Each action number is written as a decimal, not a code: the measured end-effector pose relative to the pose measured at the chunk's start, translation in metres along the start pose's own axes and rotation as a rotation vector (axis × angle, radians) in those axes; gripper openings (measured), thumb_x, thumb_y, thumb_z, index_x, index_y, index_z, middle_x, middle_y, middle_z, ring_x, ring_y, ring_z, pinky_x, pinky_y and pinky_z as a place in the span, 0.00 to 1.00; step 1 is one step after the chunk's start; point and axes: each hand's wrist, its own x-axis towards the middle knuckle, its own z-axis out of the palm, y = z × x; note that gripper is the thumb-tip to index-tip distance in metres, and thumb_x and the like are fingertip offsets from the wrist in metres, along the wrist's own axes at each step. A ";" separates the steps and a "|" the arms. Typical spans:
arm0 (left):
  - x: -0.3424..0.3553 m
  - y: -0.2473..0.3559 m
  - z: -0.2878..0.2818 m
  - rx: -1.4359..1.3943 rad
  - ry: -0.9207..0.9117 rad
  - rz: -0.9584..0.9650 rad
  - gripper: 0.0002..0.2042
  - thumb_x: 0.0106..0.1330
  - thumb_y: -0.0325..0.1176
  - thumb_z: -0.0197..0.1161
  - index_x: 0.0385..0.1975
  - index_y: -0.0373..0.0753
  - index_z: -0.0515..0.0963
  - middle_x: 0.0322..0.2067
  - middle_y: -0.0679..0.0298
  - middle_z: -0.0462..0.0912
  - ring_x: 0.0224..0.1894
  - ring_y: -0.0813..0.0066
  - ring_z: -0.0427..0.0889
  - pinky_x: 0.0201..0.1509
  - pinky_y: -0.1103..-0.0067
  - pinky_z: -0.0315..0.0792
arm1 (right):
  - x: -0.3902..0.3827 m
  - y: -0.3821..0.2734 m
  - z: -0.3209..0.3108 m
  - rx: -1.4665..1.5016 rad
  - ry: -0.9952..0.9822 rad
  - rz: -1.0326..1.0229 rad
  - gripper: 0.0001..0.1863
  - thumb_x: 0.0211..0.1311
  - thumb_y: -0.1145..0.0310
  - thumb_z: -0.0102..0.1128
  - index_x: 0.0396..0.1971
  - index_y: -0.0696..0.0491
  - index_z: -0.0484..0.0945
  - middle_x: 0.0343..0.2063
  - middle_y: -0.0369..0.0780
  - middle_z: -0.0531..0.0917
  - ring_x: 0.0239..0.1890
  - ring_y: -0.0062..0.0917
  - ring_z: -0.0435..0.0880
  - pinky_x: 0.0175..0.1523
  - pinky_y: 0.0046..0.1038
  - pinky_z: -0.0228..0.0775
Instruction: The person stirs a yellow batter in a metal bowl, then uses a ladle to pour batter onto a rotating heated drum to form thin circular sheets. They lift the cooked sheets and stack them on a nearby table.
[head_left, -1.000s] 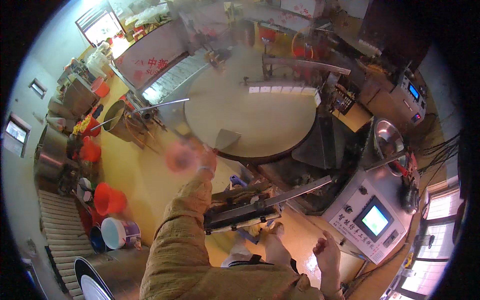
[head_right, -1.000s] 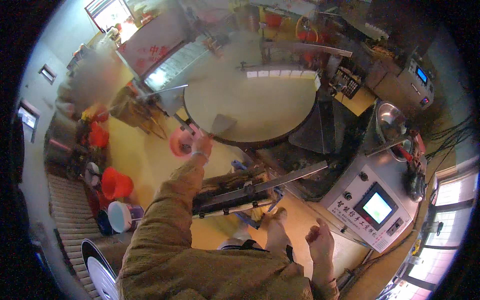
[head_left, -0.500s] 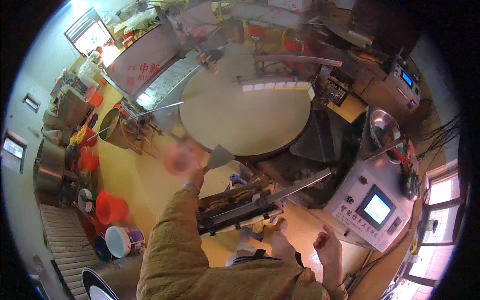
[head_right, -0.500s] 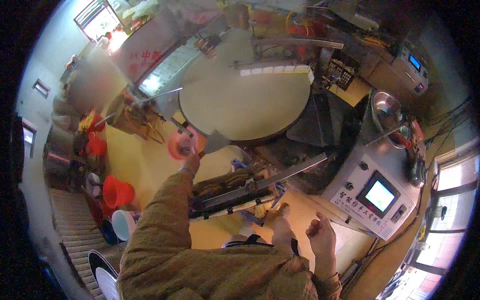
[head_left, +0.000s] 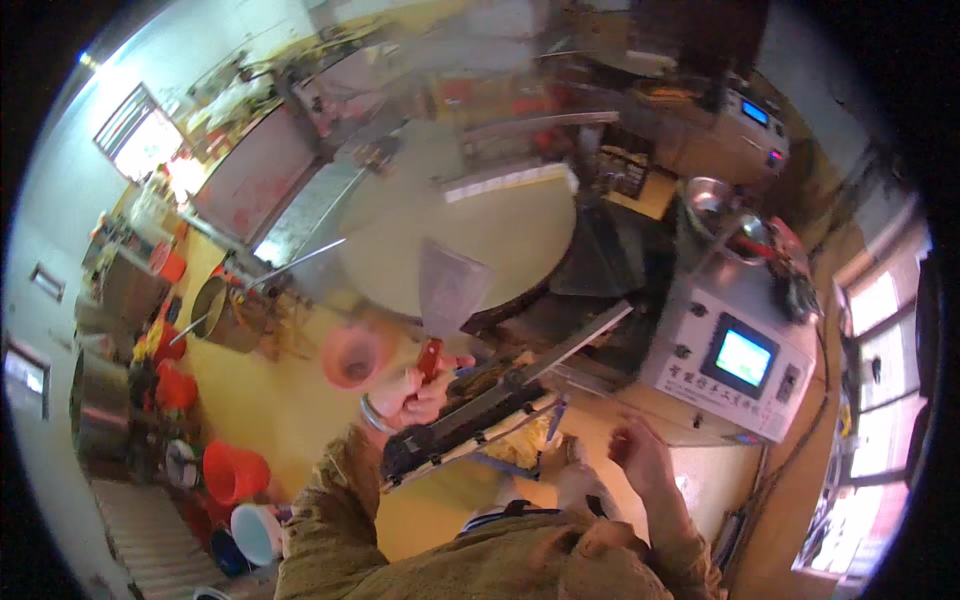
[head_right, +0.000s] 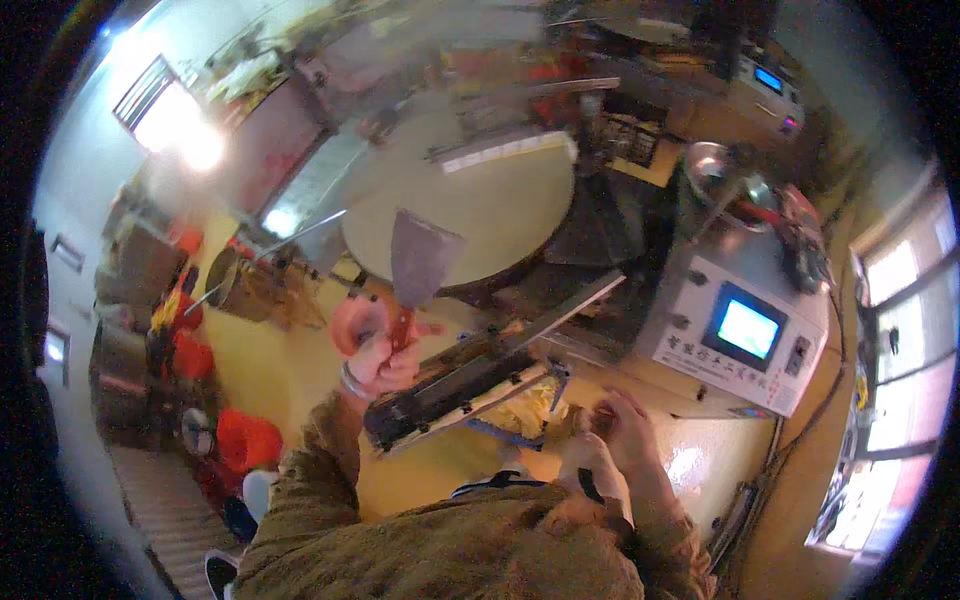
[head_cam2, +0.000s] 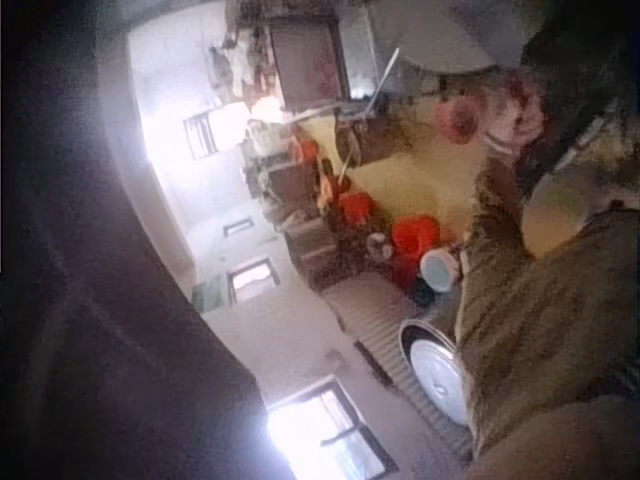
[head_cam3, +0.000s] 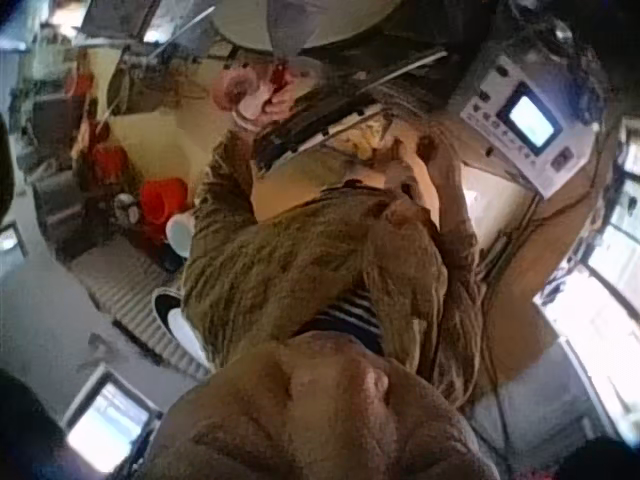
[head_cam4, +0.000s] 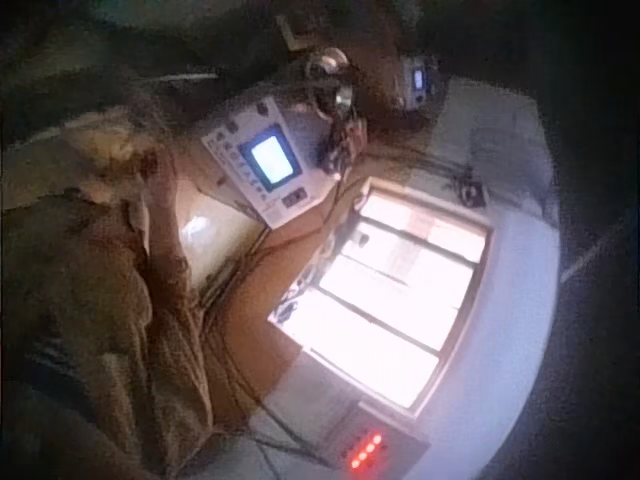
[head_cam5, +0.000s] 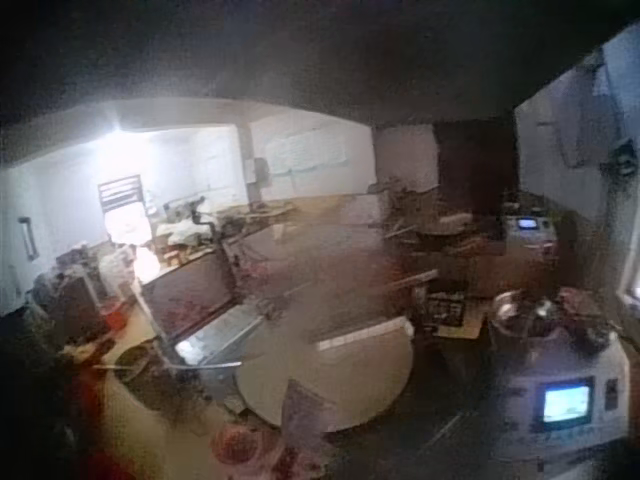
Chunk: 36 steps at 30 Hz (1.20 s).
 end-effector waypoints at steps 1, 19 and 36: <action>0.010 -0.010 0.016 -0.004 -0.116 -0.039 0.44 0.50 0.49 0.69 0.62 0.33 0.52 0.17 0.77 0.60 0.11 0.89 0.54 0.14 0.89 0.49 | 0.000 -0.003 0.006 -0.019 -0.054 -0.016 0.14 0.62 0.67 0.50 0.46 0.53 0.70 0.24 0.38 0.75 0.25 0.23 0.75 0.31 0.25 0.70; 0.413 -0.274 0.215 -0.422 -0.200 -0.248 0.28 0.63 0.49 0.54 0.51 0.28 0.64 0.19 0.75 0.63 0.17 0.89 0.58 0.19 0.90 0.55 | -0.016 -0.139 -0.279 0.507 0.237 -0.360 0.07 0.62 0.69 0.50 0.39 0.51 0.71 0.20 0.32 0.71 0.21 0.18 0.69 0.25 0.20 0.62; 0.567 -0.284 0.266 -0.302 -0.095 -0.242 0.39 0.59 0.64 0.43 0.62 0.40 0.50 0.56 0.45 0.61 0.59 0.46 0.62 0.60 0.54 0.60 | -0.025 -0.236 -0.391 0.642 0.277 -0.360 0.17 0.63 0.56 0.49 0.42 0.52 0.73 0.23 0.36 0.75 0.25 0.21 0.72 0.34 0.24 0.68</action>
